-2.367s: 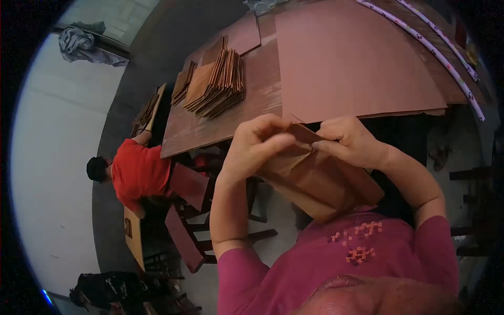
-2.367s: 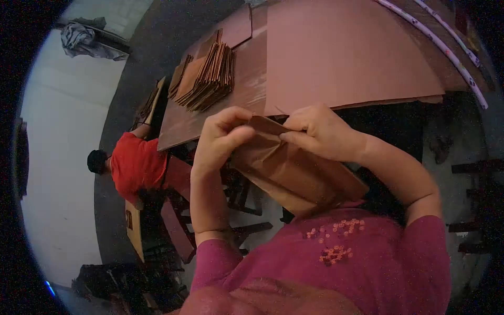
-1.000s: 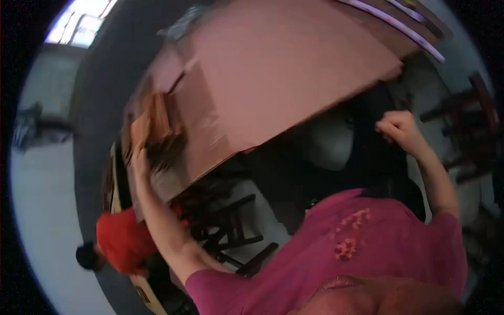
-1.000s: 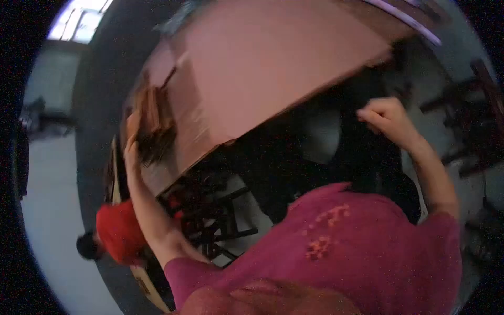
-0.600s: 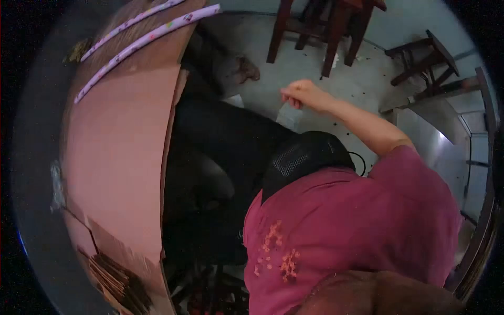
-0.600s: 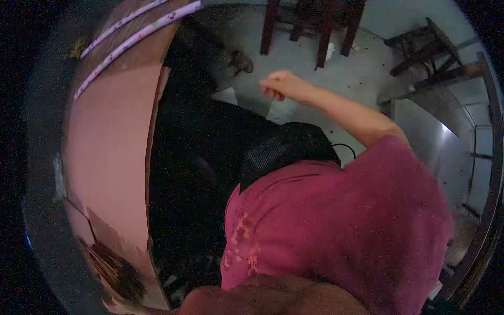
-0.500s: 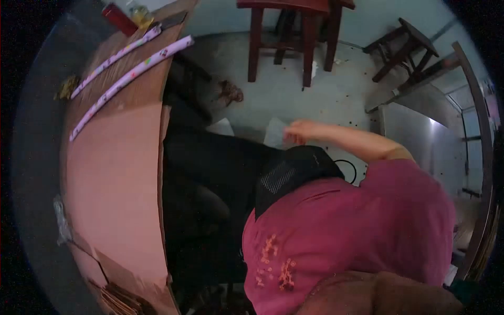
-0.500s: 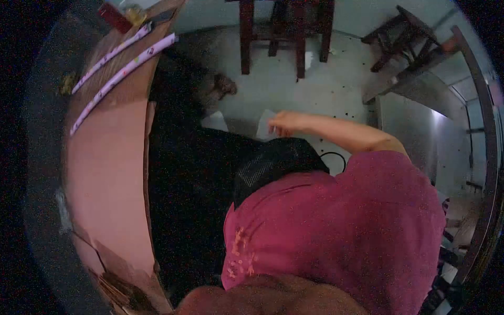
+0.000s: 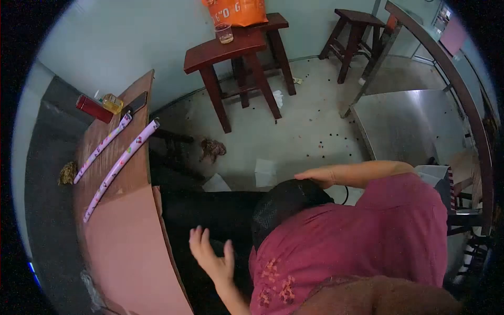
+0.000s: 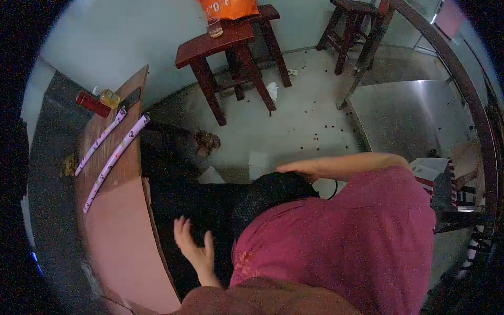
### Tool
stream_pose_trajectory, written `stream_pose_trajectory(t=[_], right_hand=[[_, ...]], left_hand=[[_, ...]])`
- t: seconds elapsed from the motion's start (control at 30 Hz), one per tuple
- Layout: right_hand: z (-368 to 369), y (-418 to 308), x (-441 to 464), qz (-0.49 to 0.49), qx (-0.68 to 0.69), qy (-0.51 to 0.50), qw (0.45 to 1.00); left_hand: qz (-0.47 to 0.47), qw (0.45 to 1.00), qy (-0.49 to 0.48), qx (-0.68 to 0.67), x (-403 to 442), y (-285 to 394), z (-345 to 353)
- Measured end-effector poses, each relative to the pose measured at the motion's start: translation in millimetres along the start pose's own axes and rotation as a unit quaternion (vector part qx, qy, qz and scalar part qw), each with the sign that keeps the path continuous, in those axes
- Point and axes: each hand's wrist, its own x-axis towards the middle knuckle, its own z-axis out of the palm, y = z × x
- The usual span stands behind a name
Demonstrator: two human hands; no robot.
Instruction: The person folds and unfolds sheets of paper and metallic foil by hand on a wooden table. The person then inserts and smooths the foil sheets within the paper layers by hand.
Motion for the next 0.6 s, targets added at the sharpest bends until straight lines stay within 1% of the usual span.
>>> stream_pose_trajectory(t=[0.03, 0.07, 0.1, 0.13, 0.17, 0.23, 0.3, 0.33, 0.4, 0.43, 0.5, 0.53, 0.6], right_hand=[[2.0, 3.2, -0.3, -0.001, 0.002, 0.001, 1.0], [5.1, 5.7, 0.3, -0.015, 0.016, 0.031, 0.999], [8.2, 5.8, 1.2, -0.03, 0.03, 0.06, 0.997], [13.4, 2.0, -0.8, -0.031, 0.032, 0.061, 0.997], [19.2, -1.3, -4.6, -0.043, 0.021, 0.067, 0.997], [27.6, -6.7, -13.8, -0.054, 0.018, 0.074, 0.996], [29.4, -6.1, -21.7, -0.11, 0.0, 0.098, 0.989], [29.3, -1.3, -22.0, -0.11, 0.01, 0.101, 0.989], [26.4, 7.8, -20.6, -0.193, -0.015, 0.123, 0.973], [21.6, 12.1, -20.7, -0.193, -0.007, 0.125, 0.973], [14.8, 15.4, -22.6, -0.162, -0.021, 0.09, 0.983], [16.3, 16.0, -24.0, -0.161, -0.019, 0.09, 0.983], [21.8, 14.2, -26.0, -0.167, -0.038, 0.152, 0.973]], left_hand=[[-0.052, 0.994, -0.071, -0.067, 11.3, 20.3, 5.9], [-0.039, 0.978, -0.12, -0.164, 17.4, 24.7, 19.5], [0.021, 0.978, -0.174, -0.109, 27.4, 36.6, 25.4], [0.044, 0.971, -0.228, -0.049, 32.9, 43.8, 33.2], [0.046, 0.971, -0.23, -0.05, 38.1, 45.9, 37.8], [0.073, 0.963, -0.233, -0.112, 48.5, 52.4, 44.6], [0.098, 0.949, -0.266, -0.14, 55.6, 62.7, 45.9], [0.094, 0.939, -0.28, -0.174, 55.3, 63.4, 50.7], [0.075, 0.919, -0.302, -0.242, 54.7, 64.2, 57.5], [0.077, 0.917, -0.31, -0.241, 54.9, 64.5, 59.3], [0.078, 0.913, -0.31, -0.254, 54.9, 65.1, 62.5], [0.077, 0.912, -0.313, -0.253, 55.4, 66.6, 62.8], [0.07, 0.911, -0.309, -0.265, 56.7, 69.6, 61.1]])
